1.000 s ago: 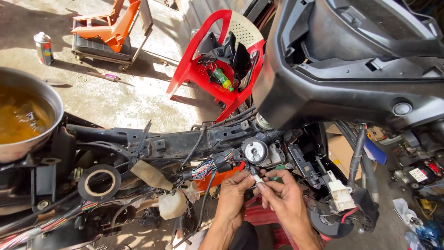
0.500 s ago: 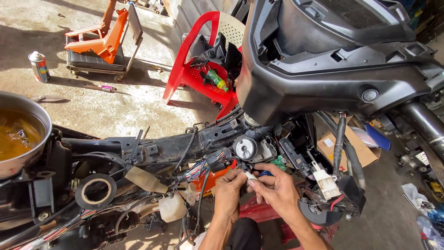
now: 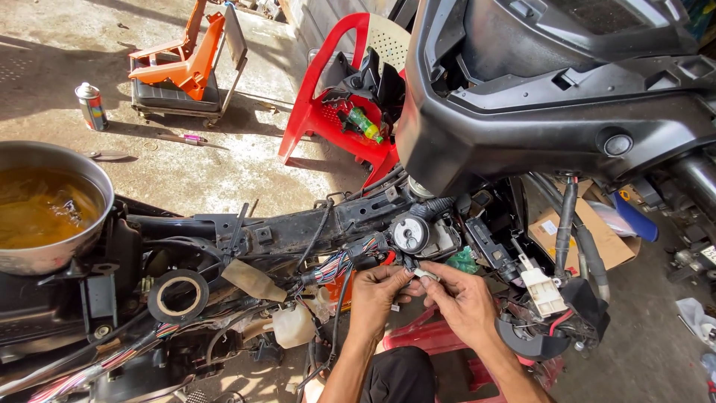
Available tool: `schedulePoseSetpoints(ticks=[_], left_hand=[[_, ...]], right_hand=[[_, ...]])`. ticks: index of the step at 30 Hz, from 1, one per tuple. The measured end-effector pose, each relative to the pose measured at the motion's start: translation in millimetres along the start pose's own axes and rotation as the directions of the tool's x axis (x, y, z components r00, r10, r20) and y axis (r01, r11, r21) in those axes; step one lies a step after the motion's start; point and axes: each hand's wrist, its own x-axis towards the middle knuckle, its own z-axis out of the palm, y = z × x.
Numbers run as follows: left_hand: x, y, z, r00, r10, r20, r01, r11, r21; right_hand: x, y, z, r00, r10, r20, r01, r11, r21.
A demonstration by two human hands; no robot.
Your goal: The person works on the exposed wiring of a motorcycle, using electrical tape to wrap and secure connections. They also use pliers to strip or cut wires and manipulate the electrical harness near the fuel tank.
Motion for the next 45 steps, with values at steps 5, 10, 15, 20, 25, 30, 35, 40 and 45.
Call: schedulePoseSetpoints(ticks=[5,10,15,20,25,30,35,40,45], left_hand=[[1,-6,1,0.998,0.065,-0.023,-0.064,0.998,0.028],[-7,4,3,0.996,0.092,-0.008,-0.091,0.993,0.079],[-26,37,1,0.994,0.062,0.094,-0.083,0.968,0.239],[-26,37,-22,0.977,-0.039,0.208,-0.016,0.967,0.253],[-33,45,-18,0.976,-0.060,0.210,0.000,0.961,0.278],[-53,51,11,0.998,0.065,-0.003,-0.064,0.988,0.142],[-55,96,46,0.973,0.136,0.186,-0.227,0.703,0.674],[-33,115,65,0.986,0.008,0.168,-0.160,0.349,0.923],[-38,125,71,0.986,-0.049,0.159,-0.141,0.259,0.956]], right_hand=[[-12,-34,8,0.975,-0.175,-0.135,0.142,0.964,-0.225],[-13,-38,13,0.906,-0.391,-0.160,0.337,0.897,-0.284],[-8,-39,5,0.892,-0.437,-0.114,0.390,0.873,-0.292],[-5,-23,4,0.840,-0.526,-0.134,0.470,0.829,-0.303],[-7,-5,8,0.783,-0.614,-0.103,0.556,0.764,-0.328],[-7,11,14,0.665,-0.738,-0.112,0.640,0.640,-0.425],[-15,0,16,0.483,-0.871,-0.089,0.689,0.441,-0.576],[-15,8,22,0.371,-0.916,-0.151,0.687,0.380,-0.619],[-24,-4,23,0.459,-0.885,-0.076,0.625,0.383,-0.681]])
